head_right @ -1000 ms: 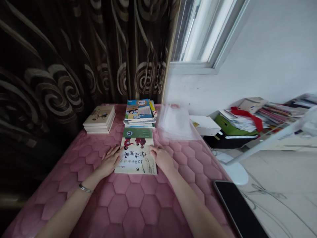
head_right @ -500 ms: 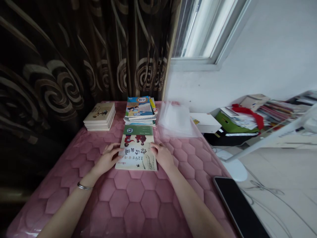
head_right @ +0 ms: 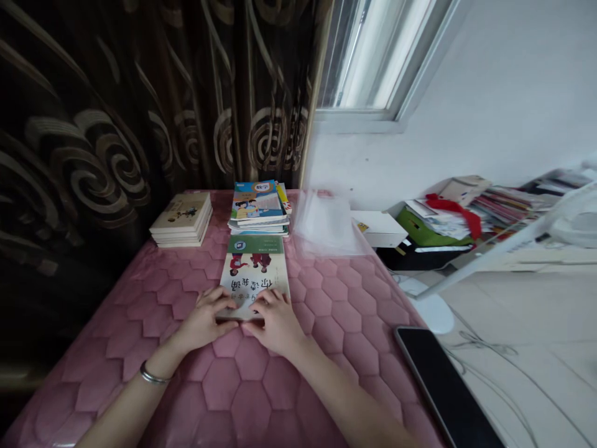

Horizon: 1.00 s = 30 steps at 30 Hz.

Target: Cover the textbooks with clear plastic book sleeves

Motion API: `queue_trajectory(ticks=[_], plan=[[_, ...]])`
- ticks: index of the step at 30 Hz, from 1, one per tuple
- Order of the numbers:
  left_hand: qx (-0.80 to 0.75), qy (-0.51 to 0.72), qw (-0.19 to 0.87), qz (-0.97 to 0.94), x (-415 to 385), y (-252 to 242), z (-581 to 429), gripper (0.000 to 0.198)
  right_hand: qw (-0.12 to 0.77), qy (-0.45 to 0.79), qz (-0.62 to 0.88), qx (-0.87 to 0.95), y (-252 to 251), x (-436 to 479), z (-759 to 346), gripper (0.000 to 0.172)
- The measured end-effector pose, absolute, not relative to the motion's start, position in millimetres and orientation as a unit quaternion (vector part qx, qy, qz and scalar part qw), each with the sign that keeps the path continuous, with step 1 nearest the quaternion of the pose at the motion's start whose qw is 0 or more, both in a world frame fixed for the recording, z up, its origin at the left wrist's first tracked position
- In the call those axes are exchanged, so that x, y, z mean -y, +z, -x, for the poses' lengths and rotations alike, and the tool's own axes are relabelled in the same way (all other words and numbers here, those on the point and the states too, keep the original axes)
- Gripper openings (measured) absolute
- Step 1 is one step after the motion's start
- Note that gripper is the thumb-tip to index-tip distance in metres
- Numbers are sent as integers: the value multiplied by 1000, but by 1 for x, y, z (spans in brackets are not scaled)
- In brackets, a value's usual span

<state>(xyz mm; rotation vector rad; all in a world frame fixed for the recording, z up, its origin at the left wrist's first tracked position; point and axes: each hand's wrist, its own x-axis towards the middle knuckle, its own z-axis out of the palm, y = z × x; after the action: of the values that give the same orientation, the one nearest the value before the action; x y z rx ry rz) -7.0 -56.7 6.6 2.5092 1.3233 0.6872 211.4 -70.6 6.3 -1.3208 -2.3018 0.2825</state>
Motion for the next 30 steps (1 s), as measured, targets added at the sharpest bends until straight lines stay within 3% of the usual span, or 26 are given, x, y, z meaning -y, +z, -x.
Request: queue_trajectory(ticks=[10, 20, 30], plan=[[-445, 217, 78, -865, 55, 5, 2, 14, 250, 83, 468, 844, -2, 68, -211, 7], [-449, 193, 131, -862, 47, 10, 31, 20, 195, 118, 422, 877, 8, 63, -257, 18], [-475, 157, 243, -831, 41, 15, 48, 30, 262, 201, 351, 876, -7, 58, -296, 30]])
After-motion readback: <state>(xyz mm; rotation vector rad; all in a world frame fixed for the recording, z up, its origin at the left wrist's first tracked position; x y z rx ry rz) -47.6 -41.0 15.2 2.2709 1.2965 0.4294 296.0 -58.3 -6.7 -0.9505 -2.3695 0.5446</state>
